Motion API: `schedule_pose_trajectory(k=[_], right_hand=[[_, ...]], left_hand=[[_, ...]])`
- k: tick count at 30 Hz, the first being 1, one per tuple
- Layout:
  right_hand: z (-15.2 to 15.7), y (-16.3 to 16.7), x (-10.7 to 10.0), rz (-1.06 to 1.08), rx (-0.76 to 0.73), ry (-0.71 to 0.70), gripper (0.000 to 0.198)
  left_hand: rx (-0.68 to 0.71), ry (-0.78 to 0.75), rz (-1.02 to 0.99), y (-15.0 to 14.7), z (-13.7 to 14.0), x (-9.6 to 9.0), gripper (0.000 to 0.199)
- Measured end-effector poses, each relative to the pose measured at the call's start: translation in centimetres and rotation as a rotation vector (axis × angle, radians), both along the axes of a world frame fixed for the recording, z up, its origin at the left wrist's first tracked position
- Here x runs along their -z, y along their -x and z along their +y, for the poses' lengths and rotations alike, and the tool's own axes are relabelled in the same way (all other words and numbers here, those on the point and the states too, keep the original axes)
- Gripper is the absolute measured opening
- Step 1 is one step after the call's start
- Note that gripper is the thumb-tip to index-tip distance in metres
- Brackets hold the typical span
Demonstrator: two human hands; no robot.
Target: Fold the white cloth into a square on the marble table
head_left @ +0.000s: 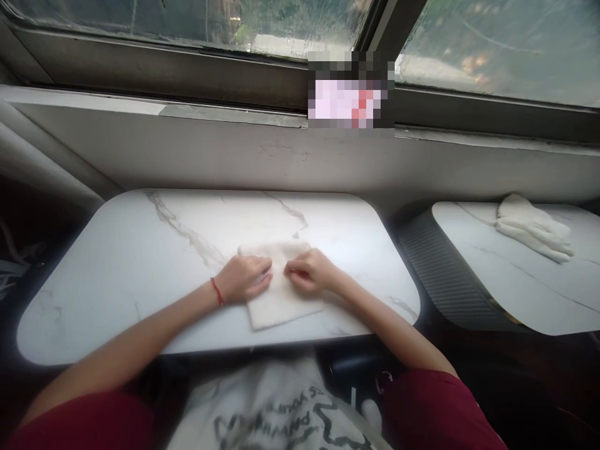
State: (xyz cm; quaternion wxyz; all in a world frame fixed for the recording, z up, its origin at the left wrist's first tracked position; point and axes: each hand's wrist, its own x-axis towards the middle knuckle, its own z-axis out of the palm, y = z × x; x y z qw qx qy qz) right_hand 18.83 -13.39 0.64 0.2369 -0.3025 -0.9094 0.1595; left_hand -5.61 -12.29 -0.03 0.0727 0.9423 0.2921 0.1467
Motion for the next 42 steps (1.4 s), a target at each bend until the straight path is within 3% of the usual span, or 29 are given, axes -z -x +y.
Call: schedule_pose_trajectory(k=[5,12,16,21,25,29,34,42], right_hand=[[-0.1,-0.1,-0.4,0.028,-0.013,0.059,0.021],[-0.1,0.0,0.6,0.047,-0.022,-0.083,0.021],[0.0,0.0,0.8,0.008,0.038,-0.216,0.021],[0.6,0.2,0.6,-0.087,0.213,-0.261,0.025],[1.6,0.7,0.1,-0.19,0.203,-0.285,0.031],[2.8,2.0,-0.1,-0.279,0.181,-0.207,0.032],[4.1,3.7,0.6,-0.345,0.152,-0.115,0.057],[7.9,6.9,0.0,-0.529,0.203,-0.063,0.063]], left_hand=[[0.163,-0.067,-0.078,-0.3,-0.4,0.3,0.016],[0.332,-0.158,-0.087,-0.3,0.0,-0.1,0.019],[0.172,-0.159,-0.012,0.1,0.7,-0.8,0.022],[-0.005,-0.081,0.073,0.9,2.0,-1.2,0.032],[-0.08,-0.057,0.04,1.9,3.1,-1.2,0.042],[-0.076,-0.11,0.048,2.7,3.8,-1.3,0.043],[-0.071,-0.151,0.048,2.5,3.6,-1.4,0.036],[-0.298,-0.113,0.021,3.2,4.5,-0.8,0.04]])
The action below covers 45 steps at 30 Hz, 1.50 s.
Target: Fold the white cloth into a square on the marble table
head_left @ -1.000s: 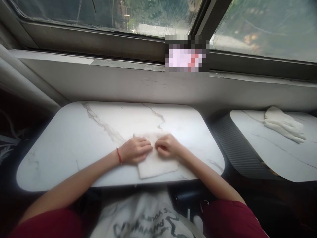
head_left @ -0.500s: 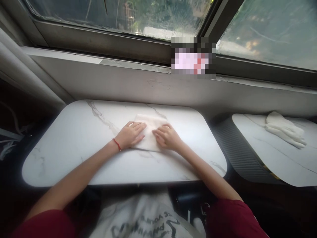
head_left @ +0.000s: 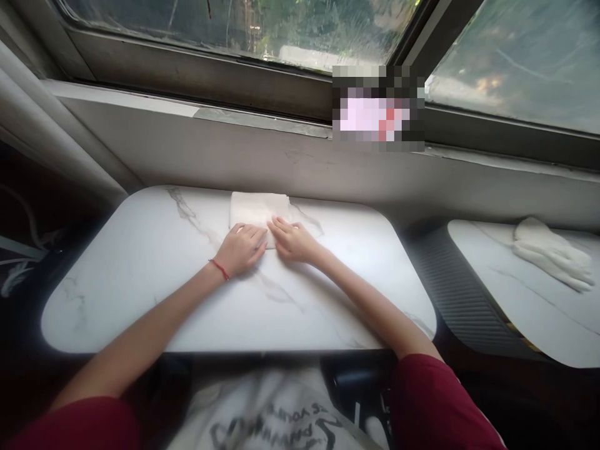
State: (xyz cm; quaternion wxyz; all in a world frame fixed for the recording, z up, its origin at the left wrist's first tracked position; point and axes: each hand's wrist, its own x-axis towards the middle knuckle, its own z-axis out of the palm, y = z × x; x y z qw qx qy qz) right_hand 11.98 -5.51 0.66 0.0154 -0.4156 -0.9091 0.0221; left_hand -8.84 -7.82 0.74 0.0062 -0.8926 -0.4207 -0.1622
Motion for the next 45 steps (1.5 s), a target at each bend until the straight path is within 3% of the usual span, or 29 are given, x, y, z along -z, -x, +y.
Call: schedule_pose_trajectory(k=[8,16,21,27,31,34,38,41,45], right_hand=[[2.6,2.2,0.1,0.033,0.02,-0.023,0.062],[2.2,2.0,-1.2,0.061,-0.03,0.027,0.063],[0.7,2.8,-3.1,0.07,-0.092,0.086,0.04],[-1.7,3.7,-5.6,0.097,-0.148,0.27,0.029],[-3.1,4.1,-6.7,0.15,-0.233,0.44,0.023],[-3.6,4.3,-7.2,0.115,-0.335,0.664,0.023],[-4.3,4.7,-7.7,0.019,-0.45,0.943,0.022],[-5.1,5.0,-8.3,-0.036,-0.46,0.95,0.028],[-6.3,5.0,-9.0,-0.077,-0.346,0.895,0.028]], left_hand=[[-0.177,0.059,0.021,1.6,1.5,1.0,0.058],[-0.278,0.059,-0.001,3.5,3.3,0.7,0.061],[-0.271,0.066,0.027,3.5,3.2,-0.6,0.054],[-0.438,0.168,0.016,3.7,2.4,-3.2,0.039],[-0.328,0.225,0.061,3.8,1.4,-4.6,0.019],[-0.234,0.345,0.094,3.5,0.5,-5.4,0.021],[-0.195,0.733,0.149,3.4,-0.4,-6.2,0.024],[-0.181,0.89,0.132,3.5,-0.6,-6.7,0.026],[-0.233,0.891,0.103,3.5,-0.7,-7.1,0.025]])
